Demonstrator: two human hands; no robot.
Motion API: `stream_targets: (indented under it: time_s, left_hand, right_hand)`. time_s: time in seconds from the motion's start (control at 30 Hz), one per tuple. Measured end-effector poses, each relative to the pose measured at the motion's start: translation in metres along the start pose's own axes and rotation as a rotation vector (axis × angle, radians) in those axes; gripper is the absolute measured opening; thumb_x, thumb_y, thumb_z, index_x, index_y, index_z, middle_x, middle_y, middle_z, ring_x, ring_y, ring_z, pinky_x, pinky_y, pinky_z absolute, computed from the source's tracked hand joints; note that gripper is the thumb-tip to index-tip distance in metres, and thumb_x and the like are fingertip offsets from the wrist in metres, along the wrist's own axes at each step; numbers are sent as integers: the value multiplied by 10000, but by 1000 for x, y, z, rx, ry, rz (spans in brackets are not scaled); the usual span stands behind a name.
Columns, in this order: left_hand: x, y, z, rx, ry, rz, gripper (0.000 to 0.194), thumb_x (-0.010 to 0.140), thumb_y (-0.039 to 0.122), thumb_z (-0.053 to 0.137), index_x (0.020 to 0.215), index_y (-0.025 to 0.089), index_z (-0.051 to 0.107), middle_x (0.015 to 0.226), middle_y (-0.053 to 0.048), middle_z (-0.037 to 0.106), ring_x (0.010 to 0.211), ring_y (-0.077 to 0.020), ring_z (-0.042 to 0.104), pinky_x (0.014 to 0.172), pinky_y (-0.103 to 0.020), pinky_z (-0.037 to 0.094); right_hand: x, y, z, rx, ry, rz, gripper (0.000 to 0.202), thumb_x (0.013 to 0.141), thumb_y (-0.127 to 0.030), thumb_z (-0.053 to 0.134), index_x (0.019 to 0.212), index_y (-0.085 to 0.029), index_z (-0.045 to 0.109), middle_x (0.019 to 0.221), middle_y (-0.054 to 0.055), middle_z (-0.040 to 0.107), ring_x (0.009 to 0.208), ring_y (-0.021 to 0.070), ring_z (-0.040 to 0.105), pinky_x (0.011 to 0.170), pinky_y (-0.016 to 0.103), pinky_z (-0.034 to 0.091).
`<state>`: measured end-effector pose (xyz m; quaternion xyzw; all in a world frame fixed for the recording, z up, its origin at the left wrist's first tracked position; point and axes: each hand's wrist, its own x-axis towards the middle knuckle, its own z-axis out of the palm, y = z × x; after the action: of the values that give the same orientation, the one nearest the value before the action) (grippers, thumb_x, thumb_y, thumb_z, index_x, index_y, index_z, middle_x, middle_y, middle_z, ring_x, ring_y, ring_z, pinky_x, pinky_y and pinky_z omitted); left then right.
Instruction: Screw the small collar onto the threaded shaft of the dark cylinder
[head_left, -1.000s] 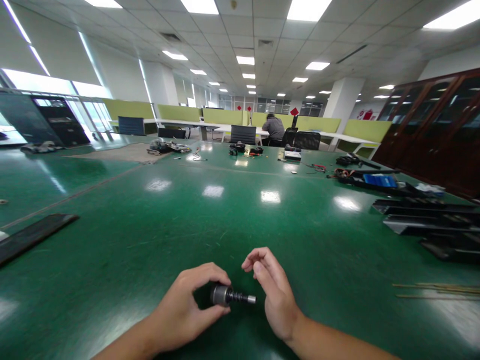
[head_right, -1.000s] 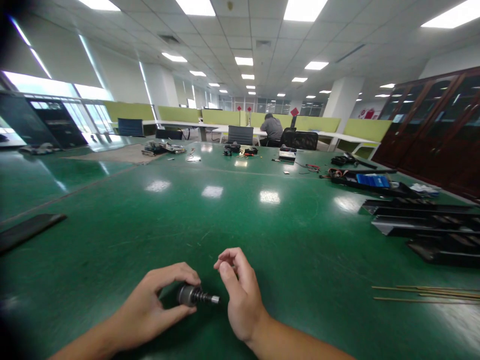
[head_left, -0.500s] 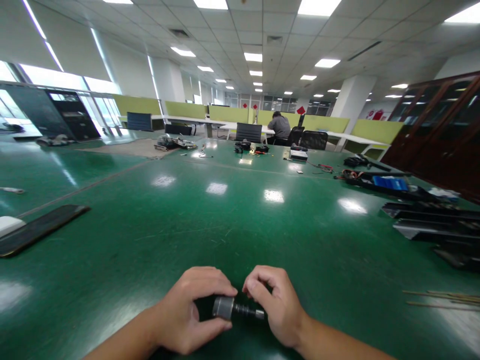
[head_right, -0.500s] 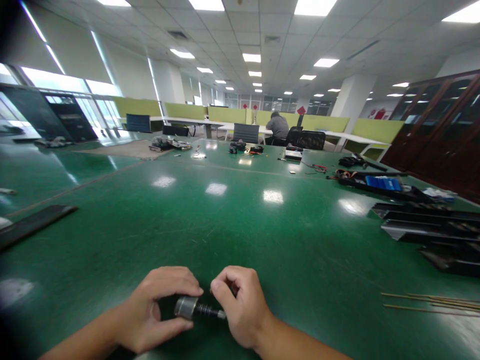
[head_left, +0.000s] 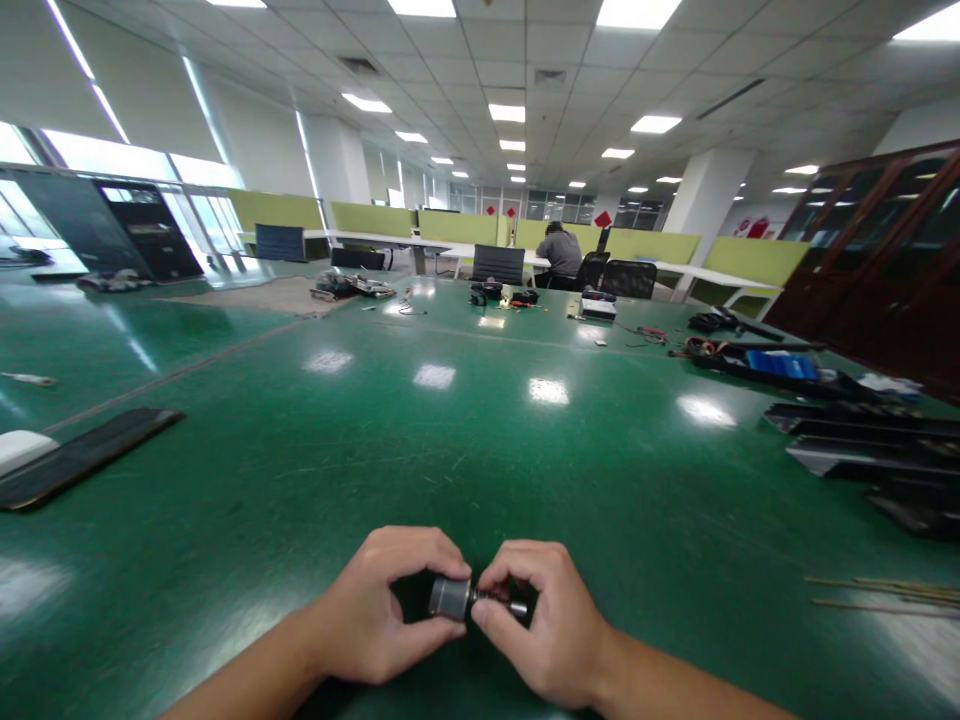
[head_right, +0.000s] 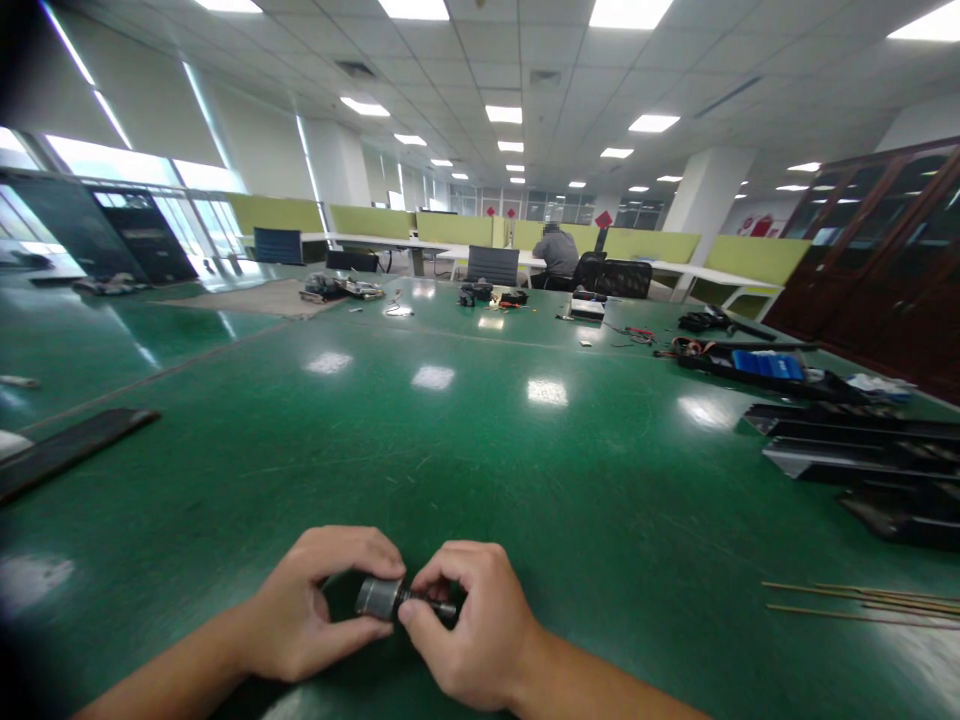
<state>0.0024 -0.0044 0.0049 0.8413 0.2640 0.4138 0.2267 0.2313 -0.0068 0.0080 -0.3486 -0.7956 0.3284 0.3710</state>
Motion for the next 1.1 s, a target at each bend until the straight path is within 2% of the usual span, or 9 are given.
stream_targets:
  time_s: [0.7,1.1]
  left_hand:
    - [-1,0,-1,68,56,61,376,720,155,825,1061,187,669,913,-72,748,827,-189,728,758,-275,573]
    - [-1,1,-3,79,34,82,436,714,136,834,1101,194,643,939,-55,744,843,-177,720,761,-285,567]
  right_hand:
    - [2,-2,-3,-6,5,20,54,795,-205,672,749,-177,669,655,-14,585,617,145,558,616,270,389]
    - [0,-2,-1,-12,14,20,40,781,-187,682,748,-177,661,653,-20,581,616,141,554,618,266,390]
